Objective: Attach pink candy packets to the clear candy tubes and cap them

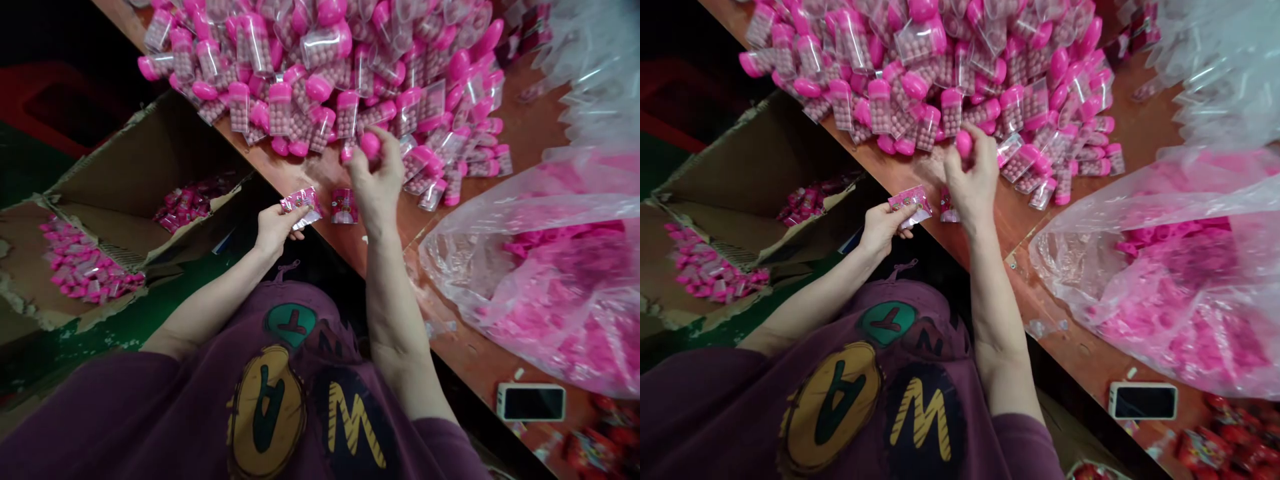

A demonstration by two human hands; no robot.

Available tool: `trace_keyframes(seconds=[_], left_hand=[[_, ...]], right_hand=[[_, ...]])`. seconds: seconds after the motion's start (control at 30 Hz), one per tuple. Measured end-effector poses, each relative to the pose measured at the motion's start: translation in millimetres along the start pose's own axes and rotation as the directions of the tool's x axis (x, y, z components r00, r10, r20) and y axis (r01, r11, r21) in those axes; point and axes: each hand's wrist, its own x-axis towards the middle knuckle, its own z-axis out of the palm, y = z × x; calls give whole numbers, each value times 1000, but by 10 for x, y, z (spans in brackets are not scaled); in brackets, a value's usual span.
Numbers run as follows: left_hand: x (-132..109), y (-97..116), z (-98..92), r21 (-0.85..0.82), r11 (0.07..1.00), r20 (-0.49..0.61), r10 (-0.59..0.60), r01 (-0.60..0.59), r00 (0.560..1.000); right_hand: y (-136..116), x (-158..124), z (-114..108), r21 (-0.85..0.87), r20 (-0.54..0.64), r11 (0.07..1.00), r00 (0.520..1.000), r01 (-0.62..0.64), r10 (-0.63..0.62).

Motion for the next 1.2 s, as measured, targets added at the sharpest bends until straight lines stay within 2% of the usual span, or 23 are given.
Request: trace_keyframes(seconds=[0.07,0.1,0.17,0.27,0.37,0.43,0.5,0.57,0.6,0.63,0.67,0.73,0.8,0.83,0.97,1.1,1.2], left_hand=[[-17,-19,16,-2,1000,18,0,0,1000],[-23,-26,24,-4,1000,26,-3,3,1000],[-27,-34,36,-5,1000,44,-13,13,999],[-33,-36,35,-8,1000,62,-30,30,998],[-101,-7,-22,-4,1000,54,-24,24,998],[-206,34,-90,0,1000,29,24,-24,999],[-346,77,-155,-7,996,21,91,-90,996],[-485,103,-184,-21,993,65,117,-116,991],[-543,102,-178,-24,994,99,106,-104,989],[-590,92,-158,-25,996,136,83,-80,987],[-627,71,-125,-25,998,177,54,-50,983],[-673,7,-32,-25,1000,258,-3,10,966],[-696,-70,77,-16,999,331,-42,50,943],[-703,-106,131,0,998,365,-55,60,929],[-713,-216,323,98,994,459,-84,43,885],[-735,-301,490,126,991,439,-93,41,894],[-791,-352,586,124,989,453,-125,76,883]], right_hand=[[-206,-315,-217,67,12,996,999,-53,53],[-303,-485,-292,69,64,995,996,-68,64],[-462,-800,-362,24,244,997,968,-70,62],[-595,-1102,-312,-132,468,991,880,-20,80],[-636,-1203,-209,-338,529,941,830,15,177],[-633,-1228,-161,-409,509,913,834,16,214],[-613,-1263,-139,-363,476,932,860,0,186],[-588,-1316,-147,-203,353,975,922,-87,156],[-579,-1347,-165,-85,262,983,948,-162,179],[-575,-1379,-194,52,187,968,955,-246,232],[-576,-1412,-234,190,151,926,941,-327,302],[-587,-1478,-343,401,198,791,886,-463,418],[-593,-1551,-465,506,258,673,839,-540,480],[-588,-1592,-520,534,251,637,823,-556,509],[-503,-1775,-638,604,146,577,788,-550,598],[-422,-1926,-632,657,58,542,753,-523,656],[-421,-1996,-641,688,-8,529,723,-497,690]])
